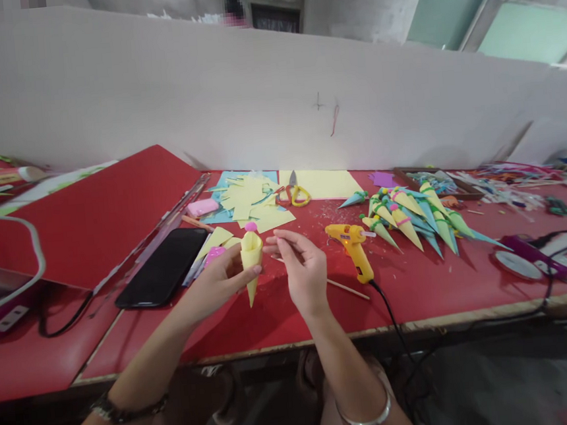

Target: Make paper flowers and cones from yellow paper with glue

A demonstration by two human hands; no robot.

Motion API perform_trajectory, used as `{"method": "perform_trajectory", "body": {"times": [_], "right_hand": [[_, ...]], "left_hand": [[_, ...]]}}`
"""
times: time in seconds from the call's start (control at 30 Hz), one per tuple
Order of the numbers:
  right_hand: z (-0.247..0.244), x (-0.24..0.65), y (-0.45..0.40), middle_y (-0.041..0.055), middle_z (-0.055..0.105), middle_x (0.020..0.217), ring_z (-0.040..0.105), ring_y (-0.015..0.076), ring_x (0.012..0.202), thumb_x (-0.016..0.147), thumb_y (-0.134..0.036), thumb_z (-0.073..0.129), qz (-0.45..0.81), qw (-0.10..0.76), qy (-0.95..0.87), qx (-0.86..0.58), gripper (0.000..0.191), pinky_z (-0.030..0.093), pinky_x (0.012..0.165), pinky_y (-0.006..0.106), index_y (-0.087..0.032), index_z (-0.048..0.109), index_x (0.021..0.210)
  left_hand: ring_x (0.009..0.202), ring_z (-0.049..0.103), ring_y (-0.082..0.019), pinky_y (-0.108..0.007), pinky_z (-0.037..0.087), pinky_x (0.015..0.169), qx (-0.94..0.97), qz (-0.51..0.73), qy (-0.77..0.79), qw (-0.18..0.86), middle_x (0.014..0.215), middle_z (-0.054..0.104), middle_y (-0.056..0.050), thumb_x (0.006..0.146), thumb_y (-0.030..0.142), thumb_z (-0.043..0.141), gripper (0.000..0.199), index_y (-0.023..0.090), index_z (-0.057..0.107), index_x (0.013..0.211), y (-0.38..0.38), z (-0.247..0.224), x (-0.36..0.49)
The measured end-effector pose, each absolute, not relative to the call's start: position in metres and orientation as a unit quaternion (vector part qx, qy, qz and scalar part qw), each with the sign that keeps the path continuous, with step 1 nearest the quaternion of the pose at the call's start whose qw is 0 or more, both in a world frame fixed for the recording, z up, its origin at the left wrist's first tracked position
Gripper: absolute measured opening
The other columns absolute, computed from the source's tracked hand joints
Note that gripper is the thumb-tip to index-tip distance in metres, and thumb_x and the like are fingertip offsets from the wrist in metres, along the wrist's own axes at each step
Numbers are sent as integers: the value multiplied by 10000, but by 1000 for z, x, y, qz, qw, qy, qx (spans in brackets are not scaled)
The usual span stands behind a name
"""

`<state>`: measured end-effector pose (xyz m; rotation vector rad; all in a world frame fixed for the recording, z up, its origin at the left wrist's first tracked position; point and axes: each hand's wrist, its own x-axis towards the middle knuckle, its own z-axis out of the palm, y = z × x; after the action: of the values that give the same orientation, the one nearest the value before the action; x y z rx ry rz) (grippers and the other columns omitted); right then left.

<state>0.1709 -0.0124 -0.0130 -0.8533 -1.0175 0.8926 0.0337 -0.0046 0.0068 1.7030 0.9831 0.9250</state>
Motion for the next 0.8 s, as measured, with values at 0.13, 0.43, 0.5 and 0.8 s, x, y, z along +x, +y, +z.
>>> {"method": "perform_trajectory", "body": {"times": [0.13,0.43,0.5,0.8], "right_hand": [[-14,172,-12,-16,638,635,607,101,535,742,-293,618,389,697,-453,-397,120,502,550,232,-174,611,731],[-13,172,-12,11,668,714,627,116,621,766,-297,584,392,691,-453,-405,131,520,631,259,-172,622,784],[-13,172,-12,-21,617,612,578,92,536,746,-292,608,368,697,-453,-416,123,493,550,221,-172,602,715],[-13,171,-12,-3,656,703,627,120,647,719,-266,629,375,695,-455,-412,118,526,647,261,-179,615,797]], "left_hand": [[689,493,-119,-226,411,622,693,374,408,462,773,514,22,744,311,544,220,164,506,903,-5,7,34],[627,483,-129,-233,398,563,689,357,435,456,691,517,23,681,392,589,264,163,547,805,-5,6,33],[603,468,-124,-230,385,544,689,366,454,431,657,497,29,692,406,573,251,164,538,752,-5,4,33],[587,569,-136,-251,446,566,637,379,419,525,663,559,18,745,458,510,287,178,464,787,-9,3,38]]}}
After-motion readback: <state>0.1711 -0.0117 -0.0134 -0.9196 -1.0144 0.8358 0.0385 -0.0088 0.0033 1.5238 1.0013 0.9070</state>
